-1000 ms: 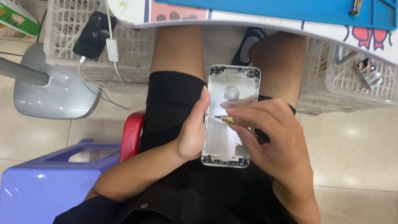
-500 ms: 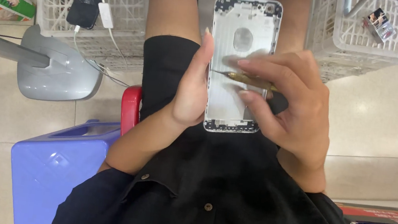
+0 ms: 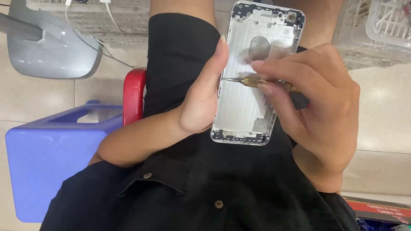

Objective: The recorder uses a small screwdriver to remove screws from the interior chassis of a disassembled mobile phone.

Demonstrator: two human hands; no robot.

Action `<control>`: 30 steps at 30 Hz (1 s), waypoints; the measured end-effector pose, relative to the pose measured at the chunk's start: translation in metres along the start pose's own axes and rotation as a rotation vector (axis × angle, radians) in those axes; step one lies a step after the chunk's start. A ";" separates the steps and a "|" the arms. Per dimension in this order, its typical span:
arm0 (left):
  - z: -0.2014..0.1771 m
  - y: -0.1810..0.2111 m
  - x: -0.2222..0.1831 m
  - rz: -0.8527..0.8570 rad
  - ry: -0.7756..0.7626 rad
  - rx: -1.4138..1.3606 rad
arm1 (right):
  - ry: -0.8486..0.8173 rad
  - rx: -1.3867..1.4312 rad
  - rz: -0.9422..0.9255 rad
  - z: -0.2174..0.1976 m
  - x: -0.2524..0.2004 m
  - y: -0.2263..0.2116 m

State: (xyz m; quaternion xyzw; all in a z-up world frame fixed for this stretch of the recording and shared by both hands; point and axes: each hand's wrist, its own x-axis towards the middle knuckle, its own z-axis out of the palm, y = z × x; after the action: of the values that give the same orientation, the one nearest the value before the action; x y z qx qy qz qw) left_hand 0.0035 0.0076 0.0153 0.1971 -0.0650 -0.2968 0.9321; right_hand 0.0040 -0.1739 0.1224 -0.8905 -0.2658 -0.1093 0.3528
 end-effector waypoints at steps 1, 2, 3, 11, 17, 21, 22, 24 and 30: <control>-0.002 -0.001 0.000 0.001 -0.010 0.006 | -0.012 -0.042 -0.003 -0.001 0.004 0.000; -0.002 0.002 0.000 -0.001 -0.006 0.001 | -0.016 -0.040 0.002 0.000 0.006 0.001; -0.001 0.004 0.001 -0.002 -0.016 0.014 | -0.010 -0.025 -0.041 0.000 0.008 0.002; 0.002 0.010 0.006 -0.003 -0.013 0.028 | -0.041 0.036 -0.025 0.000 0.010 0.009; 0.003 0.007 0.005 0.026 -0.006 0.038 | -0.003 0.028 -0.053 -0.002 0.010 0.001; 0.004 0.004 -0.001 0.032 -0.024 0.007 | -0.017 -0.004 -0.018 -0.004 0.001 -0.003; 0.003 0.004 -0.002 0.036 -0.041 -0.006 | -0.028 -0.024 -0.043 -0.004 -0.001 -0.001; 0.002 0.004 -0.004 0.036 -0.051 -0.006 | -0.018 -0.040 -0.077 -0.005 0.004 -0.008; 0.007 0.006 -0.010 0.041 -0.080 0.019 | -0.003 -0.018 -0.121 -0.004 -0.009 -0.009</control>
State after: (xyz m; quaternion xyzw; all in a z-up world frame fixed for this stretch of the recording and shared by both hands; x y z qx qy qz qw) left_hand -0.0028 0.0156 0.0244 0.1923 -0.1092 -0.2849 0.9327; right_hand -0.0085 -0.1747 0.1268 -0.8762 -0.3186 -0.1312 0.3371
